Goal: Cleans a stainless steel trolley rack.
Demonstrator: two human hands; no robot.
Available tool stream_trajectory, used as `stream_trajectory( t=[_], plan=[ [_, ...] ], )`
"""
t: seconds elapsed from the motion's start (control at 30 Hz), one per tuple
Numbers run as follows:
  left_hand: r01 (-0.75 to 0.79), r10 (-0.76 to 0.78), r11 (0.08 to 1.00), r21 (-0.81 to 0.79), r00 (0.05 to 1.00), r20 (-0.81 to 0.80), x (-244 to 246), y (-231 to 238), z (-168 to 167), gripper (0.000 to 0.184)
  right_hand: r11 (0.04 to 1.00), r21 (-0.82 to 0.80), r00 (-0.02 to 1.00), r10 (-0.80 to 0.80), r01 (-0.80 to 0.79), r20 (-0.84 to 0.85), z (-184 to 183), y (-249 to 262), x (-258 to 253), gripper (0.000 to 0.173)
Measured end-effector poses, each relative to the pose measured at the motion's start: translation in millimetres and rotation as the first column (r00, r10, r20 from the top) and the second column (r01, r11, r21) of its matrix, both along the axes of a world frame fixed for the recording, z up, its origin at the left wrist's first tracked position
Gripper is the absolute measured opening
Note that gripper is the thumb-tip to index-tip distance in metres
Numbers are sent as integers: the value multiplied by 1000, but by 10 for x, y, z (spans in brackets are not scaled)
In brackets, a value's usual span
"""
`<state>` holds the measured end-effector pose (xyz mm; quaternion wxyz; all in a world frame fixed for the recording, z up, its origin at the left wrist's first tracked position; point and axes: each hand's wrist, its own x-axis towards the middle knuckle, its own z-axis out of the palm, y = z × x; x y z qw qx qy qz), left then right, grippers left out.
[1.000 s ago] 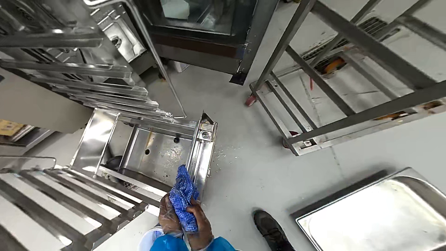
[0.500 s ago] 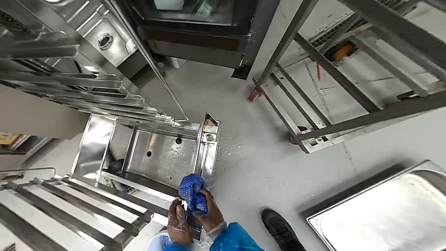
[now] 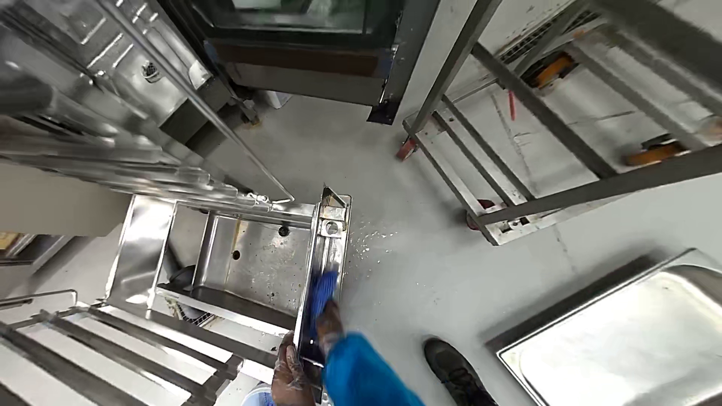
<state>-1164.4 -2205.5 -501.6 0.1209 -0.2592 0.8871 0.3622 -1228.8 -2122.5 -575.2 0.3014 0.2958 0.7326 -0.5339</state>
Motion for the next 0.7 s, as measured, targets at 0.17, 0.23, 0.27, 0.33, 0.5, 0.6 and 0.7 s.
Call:
stream_trajectory(
  t=[0.17,0.23,0.27,0.33,0.5,0.6,0.7],
  plan=[
    [45,-45,997,58,999,2,-10,-64,-57,46,993,-115,998,-40,35,-40,718,111,-61,43],
    [59,-59,998,32,998,-16,-9,-55,-62,47,983,-115,971,-160,141,-175,779,233,-298,47],
    [60,-60,998,18,998,-10,3,-40,-50,47,987,-98,975,-146,131,-168,715,317,-448,46],
    [34,-34,999,-2,997,-64,9,-26,-85,46,991,-91,988,-109,99,-111,440,412,-692,46],
    [55,-53,998,42,998,-44,31,-53,-76,48,995,-92,997,23,-30,-75,332,36,57,43],
    [147,-136,983,106,986,-101,-99,30,146,44,975,-200,990,-116,98,-84,936,1,288,55],
    [-106,18,980,170,891,454,-663,416,977,37,970,-66,921,-244,235,-305,1015,-85,190,64]
  ],
)
